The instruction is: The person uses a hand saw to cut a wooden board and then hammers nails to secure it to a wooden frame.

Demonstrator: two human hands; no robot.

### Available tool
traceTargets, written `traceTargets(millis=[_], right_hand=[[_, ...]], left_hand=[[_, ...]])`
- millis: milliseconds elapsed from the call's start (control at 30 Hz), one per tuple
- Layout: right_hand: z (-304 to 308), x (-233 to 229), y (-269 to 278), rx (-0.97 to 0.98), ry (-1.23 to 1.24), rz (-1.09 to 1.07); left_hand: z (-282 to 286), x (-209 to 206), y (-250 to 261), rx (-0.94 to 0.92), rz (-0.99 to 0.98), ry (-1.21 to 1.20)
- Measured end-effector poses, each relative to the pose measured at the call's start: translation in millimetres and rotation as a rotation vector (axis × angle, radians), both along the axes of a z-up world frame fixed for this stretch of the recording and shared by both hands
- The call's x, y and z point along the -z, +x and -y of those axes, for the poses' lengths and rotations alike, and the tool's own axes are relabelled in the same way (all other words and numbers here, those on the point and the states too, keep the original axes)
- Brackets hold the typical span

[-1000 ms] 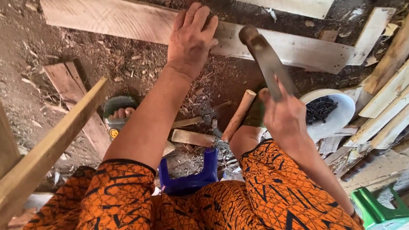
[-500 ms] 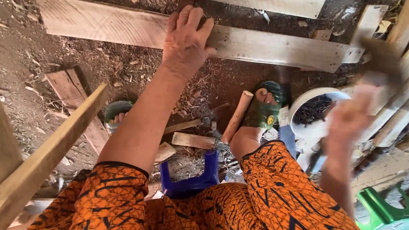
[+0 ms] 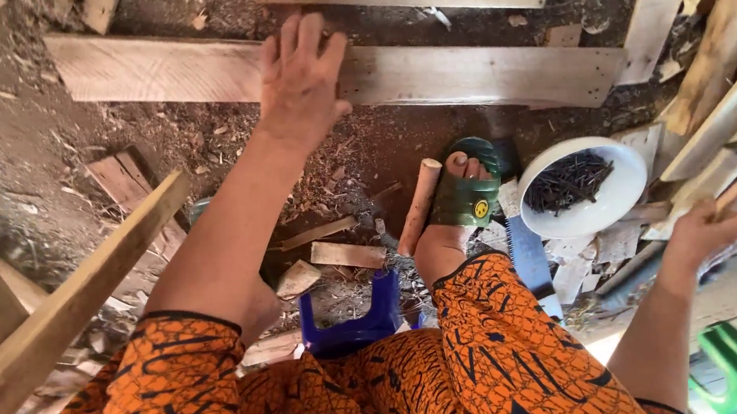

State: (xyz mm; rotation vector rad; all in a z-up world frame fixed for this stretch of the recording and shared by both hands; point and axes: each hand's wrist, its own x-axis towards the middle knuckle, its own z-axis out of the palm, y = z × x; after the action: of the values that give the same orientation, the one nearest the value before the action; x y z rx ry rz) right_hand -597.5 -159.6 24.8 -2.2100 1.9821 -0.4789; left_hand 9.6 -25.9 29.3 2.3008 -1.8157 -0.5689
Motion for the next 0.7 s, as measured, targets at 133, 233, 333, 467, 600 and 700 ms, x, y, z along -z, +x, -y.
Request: traceTargets(millis=[133, 233, 333, 467, 600, 700], right_hand=[[4, -17, 11, -0.056, -0.077, -0.134], [6, -38, 129, -0.114, 0.145, 0.187], [5, -70, 290, -0.476, 0.389, 0.126], [4, -41, 366, -0.944, 0.192, -0.315], [7, -25, 364, -1.015, 0.058, -0.516], [6, -19, 361, -1.004, 0.133, -0.48]], left_hand=[[-11, 6, -4, -0.006, 0.051, -0.05], [-14, 8, -8, 0.012, 0.063, -0.028], [-10, 4, -8, 0.021, 0.091, -0.043], [-20, 1, 5, 0.013, 0.097, 0.028], [-32, -1, 25, -0.043, 0.072, 0.082], [-43, 3, 29, -0.049, 0.074, 0.056]])
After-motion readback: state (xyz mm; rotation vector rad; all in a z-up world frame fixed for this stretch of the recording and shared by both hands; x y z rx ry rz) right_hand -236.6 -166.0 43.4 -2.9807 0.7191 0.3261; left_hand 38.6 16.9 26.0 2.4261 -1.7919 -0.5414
